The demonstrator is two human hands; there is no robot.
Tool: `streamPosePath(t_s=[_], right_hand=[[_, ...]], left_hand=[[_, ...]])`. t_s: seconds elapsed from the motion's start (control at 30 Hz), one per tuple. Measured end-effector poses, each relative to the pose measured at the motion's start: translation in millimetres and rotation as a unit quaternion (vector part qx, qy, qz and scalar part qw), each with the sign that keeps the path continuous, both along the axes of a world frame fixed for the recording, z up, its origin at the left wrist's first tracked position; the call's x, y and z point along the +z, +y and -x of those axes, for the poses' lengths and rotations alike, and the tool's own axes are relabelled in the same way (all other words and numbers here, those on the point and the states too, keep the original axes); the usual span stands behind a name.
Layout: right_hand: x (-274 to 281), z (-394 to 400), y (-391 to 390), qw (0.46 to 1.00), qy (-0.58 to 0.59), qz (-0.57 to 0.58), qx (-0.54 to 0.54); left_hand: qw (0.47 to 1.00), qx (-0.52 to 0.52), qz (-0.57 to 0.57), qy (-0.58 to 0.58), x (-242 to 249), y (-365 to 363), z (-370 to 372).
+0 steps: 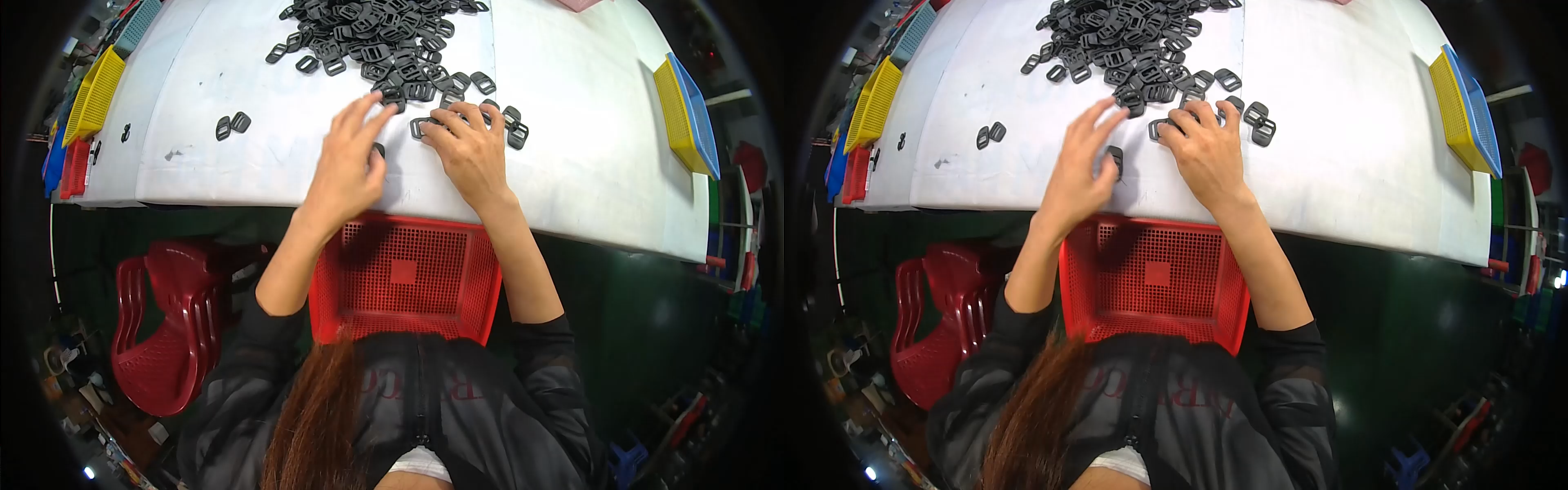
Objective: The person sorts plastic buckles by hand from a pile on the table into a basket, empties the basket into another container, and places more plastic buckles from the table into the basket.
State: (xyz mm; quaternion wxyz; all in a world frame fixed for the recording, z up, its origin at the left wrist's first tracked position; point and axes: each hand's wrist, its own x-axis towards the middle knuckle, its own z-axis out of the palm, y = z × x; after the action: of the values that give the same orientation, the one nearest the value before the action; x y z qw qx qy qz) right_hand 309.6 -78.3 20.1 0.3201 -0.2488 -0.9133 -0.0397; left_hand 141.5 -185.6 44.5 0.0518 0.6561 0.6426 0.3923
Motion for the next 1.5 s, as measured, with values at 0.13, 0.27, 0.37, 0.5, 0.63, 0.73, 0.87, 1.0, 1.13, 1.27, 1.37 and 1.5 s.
streamPosePath(t_s=[0.13, 0.27, 0.37, 0.5, 0.63, 0.73, 0.87, 1.0, 1.13, 1.27, 1.37, 1.5], right_hand=[[4.5, -8.5, -13.4, 0.999, 0.006, -0.012, -0.030], [13.3, -23.5, -30.0, 0.982, 0.056, 0.174, -0.051], [18.4, -26.5, -23.7, 0.983, 0.066, 0.156, -0.066], [21.1, -27.0, -10.5, 0.984, 0.067, 0.156, -0.060], [24.0, -23.1, -19.6, 0.984, -0.005, 0.174, -0.026], [19.5, -20.5, -29.5, 0.989, -0.039, 0.138, -0.030], [19.3, -28.9, -37.5, 0.986, 0.005, 0.160, -0.034], [14.8, -46.4, -31.1, 0.980, 0.003, 0.180, -0.081], [7.8, -44.1, -30.2, 0.991, 0.008, 0.103, -0.085], [16.0, -44.1, -34.9, 0.941, 0.089, 0.313, -0.087], [15.5, -44.8, -28.2, 0.948, 0.068, 0.292, -0.110], [2.6, -38.0, -6.3, 0.979, 0.036, 0.137, -0.146]], left_hand=[[0.997, 0.029, -0.032, 0.062, -15.3, 30.1, 15.0], [0.982, 0.060, -0.021, 0.178, -31.3, 48.2, 13.5], [0.979, 0.055, -0.034, 0.192, -27.8, 53.6, 20.1], [0.959, 0.063, 0.150, -0.231, 2.9, 35.3, 21.8], [0.993, 0.108, 0.037, -0.022, -11.4, 19.6, 29.1], [0.996, 0.084, 0.012, -0.005, -7.1, -1.8, 28.1], [0.999, 0.000, 0.019, 0.050, -11.8, -31.4, 15.1], [0.984, 0.020, 0.103, -0.145, -4.2, -34.9, 3.5], [0.997, 0.036, 0.023, -0.061, -16.3, -16.1, -0.7], [0.990, 0.098, -0.035, 0.094, -25.1, 9.3, 19.6], [0.985, 0.095, -0.005, 0.143, -26.4, 12.1, 25.0], [0.989, 0.064, 0.001, 0.136, -20.2, -8.3, 10.4]])
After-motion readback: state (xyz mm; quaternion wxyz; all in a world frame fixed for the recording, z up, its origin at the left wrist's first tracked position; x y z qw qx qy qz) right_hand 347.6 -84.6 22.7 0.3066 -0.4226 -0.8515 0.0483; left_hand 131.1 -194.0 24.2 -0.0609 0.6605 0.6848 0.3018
